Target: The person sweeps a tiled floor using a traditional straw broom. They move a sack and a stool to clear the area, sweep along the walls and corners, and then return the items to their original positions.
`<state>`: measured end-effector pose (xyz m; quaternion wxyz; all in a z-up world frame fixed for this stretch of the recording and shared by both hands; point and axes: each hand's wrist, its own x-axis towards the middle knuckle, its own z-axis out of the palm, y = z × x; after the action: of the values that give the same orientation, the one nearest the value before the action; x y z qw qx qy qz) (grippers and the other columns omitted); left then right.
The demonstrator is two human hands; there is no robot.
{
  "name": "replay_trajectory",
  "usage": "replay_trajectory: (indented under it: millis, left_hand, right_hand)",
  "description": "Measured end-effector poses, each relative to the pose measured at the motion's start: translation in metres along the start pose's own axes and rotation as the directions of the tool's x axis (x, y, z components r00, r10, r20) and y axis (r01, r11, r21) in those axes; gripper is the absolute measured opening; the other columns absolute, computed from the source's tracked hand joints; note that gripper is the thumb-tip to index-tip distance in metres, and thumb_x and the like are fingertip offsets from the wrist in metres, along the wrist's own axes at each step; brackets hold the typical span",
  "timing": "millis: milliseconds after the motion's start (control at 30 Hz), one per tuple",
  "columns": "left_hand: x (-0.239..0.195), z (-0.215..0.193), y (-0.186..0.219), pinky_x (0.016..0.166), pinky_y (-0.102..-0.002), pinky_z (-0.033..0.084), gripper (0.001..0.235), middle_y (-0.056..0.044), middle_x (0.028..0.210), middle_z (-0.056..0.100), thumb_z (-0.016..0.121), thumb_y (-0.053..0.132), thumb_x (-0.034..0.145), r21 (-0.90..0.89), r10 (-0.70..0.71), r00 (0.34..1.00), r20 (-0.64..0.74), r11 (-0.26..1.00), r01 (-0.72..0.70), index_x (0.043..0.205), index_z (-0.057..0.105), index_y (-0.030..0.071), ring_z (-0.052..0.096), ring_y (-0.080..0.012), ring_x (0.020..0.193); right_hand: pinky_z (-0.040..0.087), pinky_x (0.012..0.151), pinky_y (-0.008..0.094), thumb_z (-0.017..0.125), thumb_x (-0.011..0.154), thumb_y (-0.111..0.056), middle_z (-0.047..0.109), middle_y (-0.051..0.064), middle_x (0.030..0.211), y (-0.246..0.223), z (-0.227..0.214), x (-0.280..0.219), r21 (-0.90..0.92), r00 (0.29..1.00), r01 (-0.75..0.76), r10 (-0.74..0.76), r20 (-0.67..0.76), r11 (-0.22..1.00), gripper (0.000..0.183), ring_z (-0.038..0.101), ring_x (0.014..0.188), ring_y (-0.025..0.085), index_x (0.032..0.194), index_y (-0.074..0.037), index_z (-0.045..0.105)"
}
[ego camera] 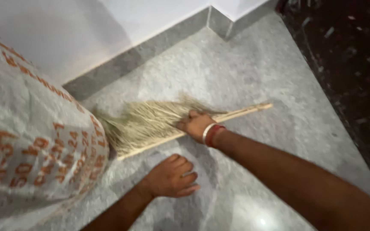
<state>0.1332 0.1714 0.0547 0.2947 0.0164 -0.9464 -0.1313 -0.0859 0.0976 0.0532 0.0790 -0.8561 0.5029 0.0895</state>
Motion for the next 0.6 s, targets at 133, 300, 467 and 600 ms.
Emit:
replay_trajectory:
  millis: [133,300,467,600]
  left_hand:
    - [0.027,-0.048,-0.01,0.077,-0.045,0.046,0.025,-0.009,0.089,0.06,0.076,0.032,0.092,0.156,-0.066,0.998,-0.016,0.986,0.067,0.095,0.07,0.008,0.059,-0.028,0.085]
    - [0.035,-0.102,-0.035,0.098,-0.05,0.045,0.032,-0.013,0.119,0.064,0.073,0.031,0.092,0.322,-0.258,0.95,-0.178,0.897,0.304,0.115,0.069,0.008,0.06,-0.0329,0.116]
    - [0.057,-0.111,-0.037,0.099,-0.051,0.043,0.038,-0.015,0.129,0.06,0.072,0.032,0.093,0.367,-0.427,0.898,-0.111,0.822,0.436,0.123,0.068,0.01,0.056,-0.0341,0.12]
    - [0.072,-0.106,-0.033,0.1,-0.053,0.04,0.042,-0.016,0.131,0.058,0.073,0.033,0.087,0.38,-0.518,0.855,0.009,0.793,0.476,0.123,0.068,0.012,0.053,-0.0349,0.122]
  right_hand:
    - [0.046,0.099,0.053,0.054,0.091,-0.017,0.068,0.0,0.136,-0.003,0.0,-0.099,0.056,0.99,0.127,-0.123,-0.073,0.99,0.044,0.057,0.121,0.029,0.133,-0.026,0.065]
    - [0.056,0.098,0.045,0.056,0.098,-0.011,0.072,0.009,0.128,0.063,0.004,-0.202,0.147,0.912,-0.221,0.258,-0.32,0.964,0.035,0.069,0.112,0.032,0.13,-0.021,0.067]
    - [0.054,0.09,0.052,0.059,0.091,-0.017,0.07,0.016,0.124,0.077,0.026,-0.208,0.148,0.77,-0.613,0.629,-0.108,0.776,0.049,0.067,0.108,0.039,0.14,-0.016,0.058]
    - [0.053,0.096,0.049,0.054,0.092,-0.009,0.068,0.013,0.128,-0.013,0.057,-0.206,0.232,0.874,-0.48,0.484,0.044,0.846,0.051,0.063,0.115,0.037,0.142,-0.02,0.058]
